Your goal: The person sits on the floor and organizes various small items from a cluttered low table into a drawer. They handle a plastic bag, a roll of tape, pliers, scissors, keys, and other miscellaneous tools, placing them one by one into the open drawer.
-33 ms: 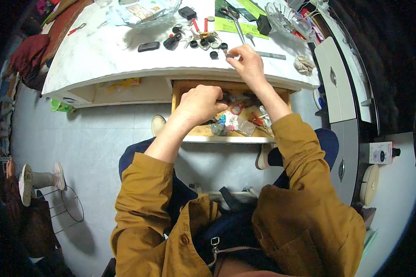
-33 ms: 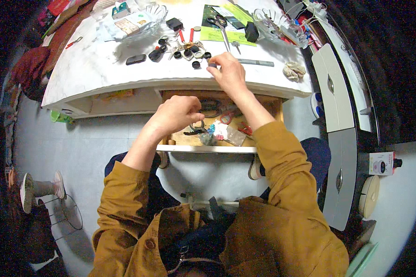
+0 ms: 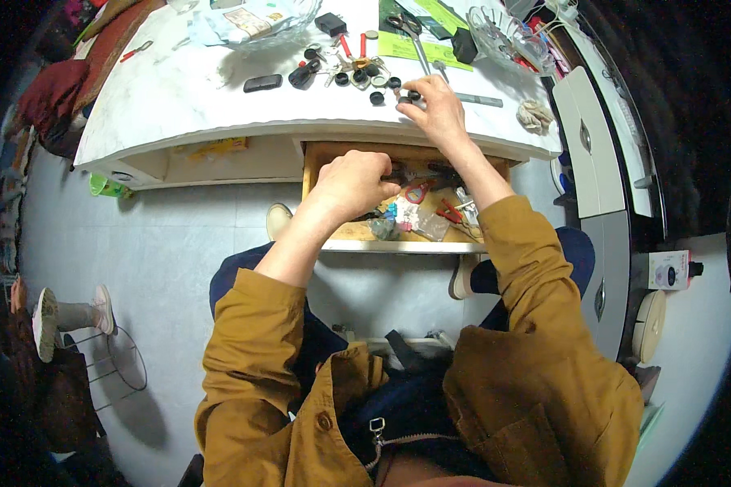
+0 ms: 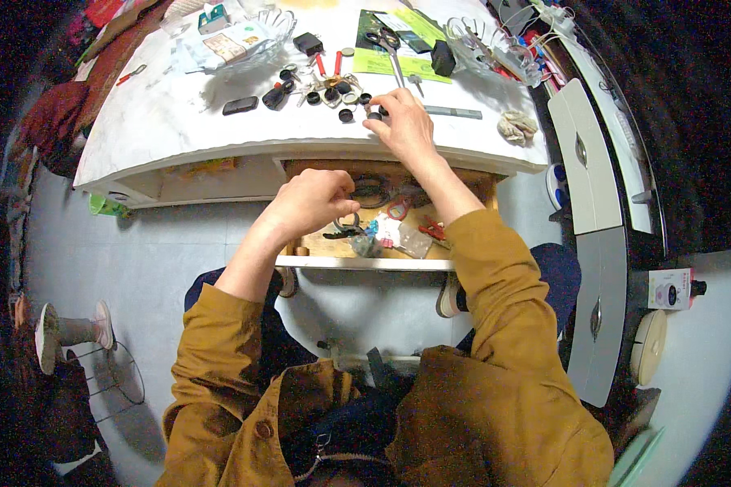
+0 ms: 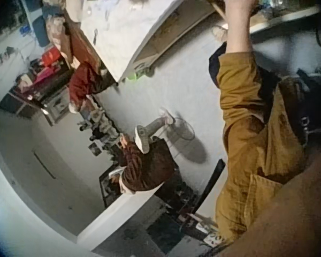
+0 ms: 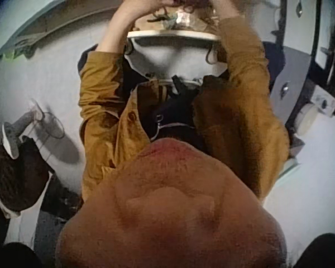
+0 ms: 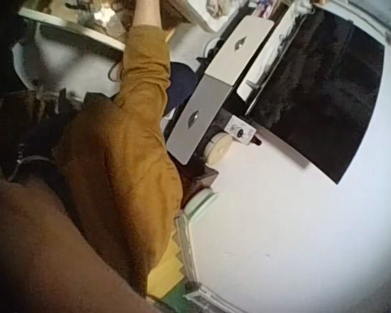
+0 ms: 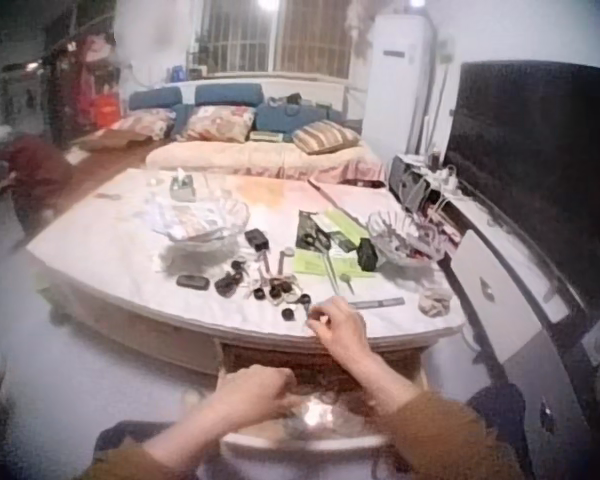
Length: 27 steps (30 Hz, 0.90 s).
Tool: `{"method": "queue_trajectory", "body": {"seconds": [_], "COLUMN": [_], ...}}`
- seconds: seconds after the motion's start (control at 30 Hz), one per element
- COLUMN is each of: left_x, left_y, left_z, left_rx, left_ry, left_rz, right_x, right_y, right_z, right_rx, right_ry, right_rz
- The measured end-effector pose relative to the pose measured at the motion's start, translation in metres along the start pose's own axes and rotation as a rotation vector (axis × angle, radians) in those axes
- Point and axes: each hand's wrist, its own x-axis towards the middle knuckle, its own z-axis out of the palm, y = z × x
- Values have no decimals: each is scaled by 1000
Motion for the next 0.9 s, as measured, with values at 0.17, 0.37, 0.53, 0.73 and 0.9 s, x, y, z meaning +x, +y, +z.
{"method": "queue_trajectory", "body": {"seconds": [0.17, 0.37, 0.53, 0.73, 0.9], "left_x": [0, -4, -3, -1, -1], "left_y": [-1, 6, 9, 6, 8], "left_z": [-3, -6, -7, -6, -6], "left_rx": [27, 52, 93, 104, 94], "left_ry": [15, -24, -70, -55, -74], "left_rz": [12, -10, -47, -27, -30], "right_x": [11, 31, 56, 63, 70], "right_y": [25, 49, 47, 35, 22], "right_z": [12, 14, 26, 50, 36], "right_rx": [-12, 221, 617, 36, 47], "right_ry": [-180, -99, -149, -185, -407], "right_rz": [24, 253, 633, 66, 167]}}
